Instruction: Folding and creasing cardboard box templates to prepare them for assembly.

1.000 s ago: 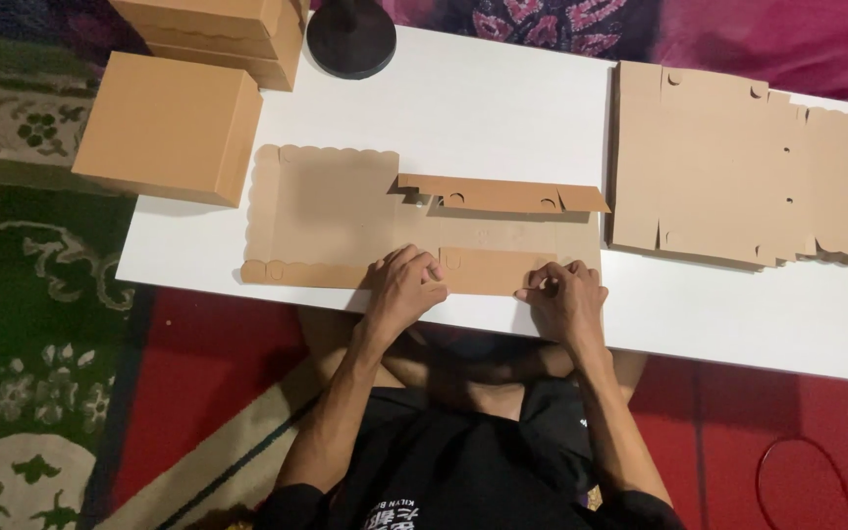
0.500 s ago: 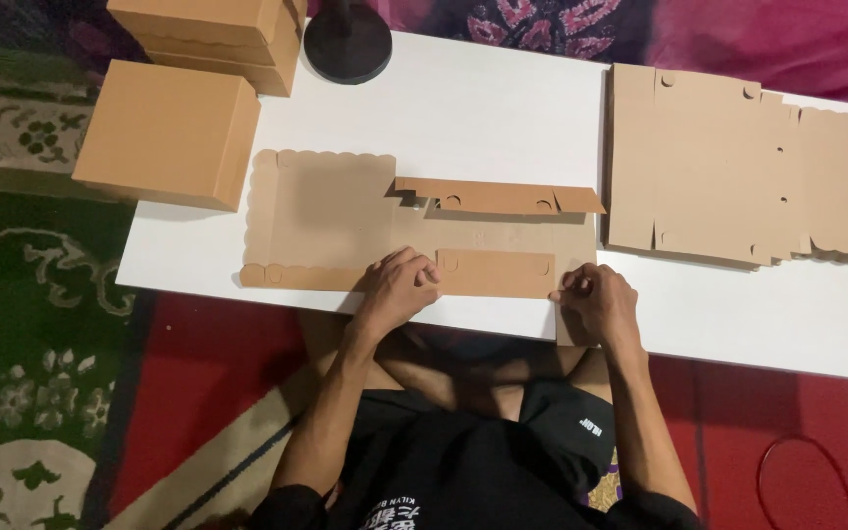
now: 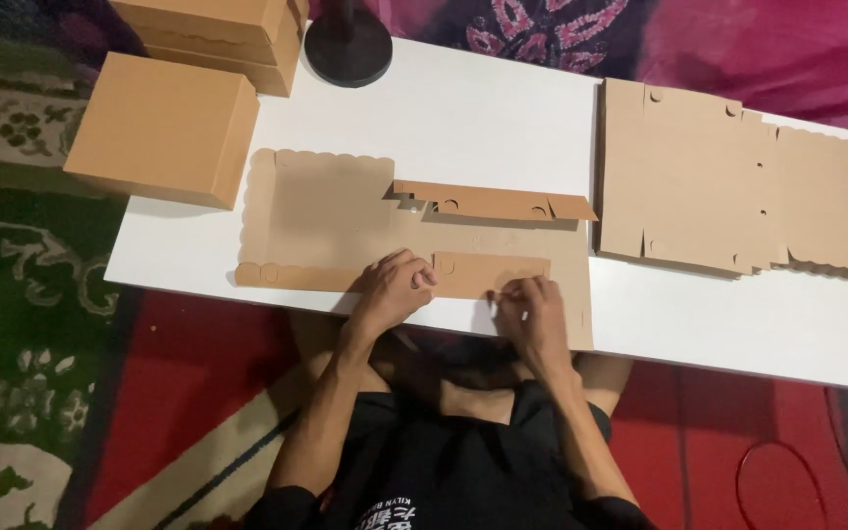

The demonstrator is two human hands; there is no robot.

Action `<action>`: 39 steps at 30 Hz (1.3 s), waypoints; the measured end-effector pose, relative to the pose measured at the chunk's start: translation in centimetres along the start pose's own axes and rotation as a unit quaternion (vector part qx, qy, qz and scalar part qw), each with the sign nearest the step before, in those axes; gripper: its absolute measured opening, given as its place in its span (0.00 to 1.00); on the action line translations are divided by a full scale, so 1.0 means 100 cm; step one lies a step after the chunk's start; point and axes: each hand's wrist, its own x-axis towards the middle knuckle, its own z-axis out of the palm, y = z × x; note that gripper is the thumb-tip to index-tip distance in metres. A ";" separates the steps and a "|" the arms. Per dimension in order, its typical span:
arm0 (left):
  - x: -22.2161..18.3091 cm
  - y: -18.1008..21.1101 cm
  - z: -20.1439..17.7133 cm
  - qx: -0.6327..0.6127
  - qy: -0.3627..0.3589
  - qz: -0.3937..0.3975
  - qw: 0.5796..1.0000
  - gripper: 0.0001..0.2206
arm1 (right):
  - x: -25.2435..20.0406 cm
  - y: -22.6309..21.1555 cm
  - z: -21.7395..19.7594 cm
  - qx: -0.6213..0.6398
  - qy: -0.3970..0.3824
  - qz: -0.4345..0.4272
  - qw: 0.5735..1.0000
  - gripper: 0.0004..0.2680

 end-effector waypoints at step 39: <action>-0.004 0.013 -0.004 -0.003 0.020 0.002 1.000 0.06 | 0.046 -0.048 0.035 -0.038 -0.129 0.091 0.987 0.12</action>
